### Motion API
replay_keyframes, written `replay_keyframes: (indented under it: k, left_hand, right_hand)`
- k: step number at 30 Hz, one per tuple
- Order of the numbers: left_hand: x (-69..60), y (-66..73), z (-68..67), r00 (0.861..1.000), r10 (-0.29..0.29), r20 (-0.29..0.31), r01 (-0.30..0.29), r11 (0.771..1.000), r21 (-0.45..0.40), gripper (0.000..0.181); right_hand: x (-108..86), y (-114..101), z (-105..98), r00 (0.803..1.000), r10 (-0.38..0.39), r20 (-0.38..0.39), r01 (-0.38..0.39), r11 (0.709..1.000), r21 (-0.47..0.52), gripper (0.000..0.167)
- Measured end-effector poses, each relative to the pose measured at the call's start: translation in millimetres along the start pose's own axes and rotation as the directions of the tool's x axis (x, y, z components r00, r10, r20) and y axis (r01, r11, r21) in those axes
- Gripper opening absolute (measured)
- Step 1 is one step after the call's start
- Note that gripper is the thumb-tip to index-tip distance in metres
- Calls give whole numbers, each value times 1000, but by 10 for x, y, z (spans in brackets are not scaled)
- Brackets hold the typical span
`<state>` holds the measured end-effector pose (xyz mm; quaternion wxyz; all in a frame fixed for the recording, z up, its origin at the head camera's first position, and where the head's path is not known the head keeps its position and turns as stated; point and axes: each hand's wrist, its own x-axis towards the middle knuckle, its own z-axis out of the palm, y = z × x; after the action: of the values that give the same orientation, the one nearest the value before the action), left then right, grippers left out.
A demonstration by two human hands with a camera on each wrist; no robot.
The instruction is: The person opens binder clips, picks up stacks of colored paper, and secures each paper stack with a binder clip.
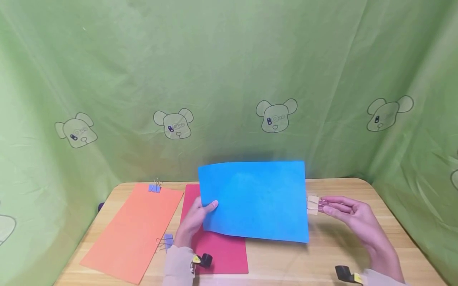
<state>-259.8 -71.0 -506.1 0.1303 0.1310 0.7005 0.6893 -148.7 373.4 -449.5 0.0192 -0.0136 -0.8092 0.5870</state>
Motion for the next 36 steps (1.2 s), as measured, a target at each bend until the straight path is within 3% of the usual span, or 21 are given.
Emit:
replay_keyframes:
  k: [7, 21, 36]
  left_hand:
    - [-12, 18, 12, 1000, -10, 5, 10, 1000, -1, 56]
    - [4, -3, -2, 1000, -2, 2, 2, 1000, -4, 49]
    - [-13, 17, 13, 1000, -14, 4, 14, 1000, 1, 52]
  right_hand:
    - [-8, 11, 9, 998, -61, 27, 60, 997, 46, 41]
    - [-27, 21, -18, 994, -99, 51, 91, 984, 151, 34]
    - [-36, -22, 17, 989, -136, 60, 128, 984, 126, 33]
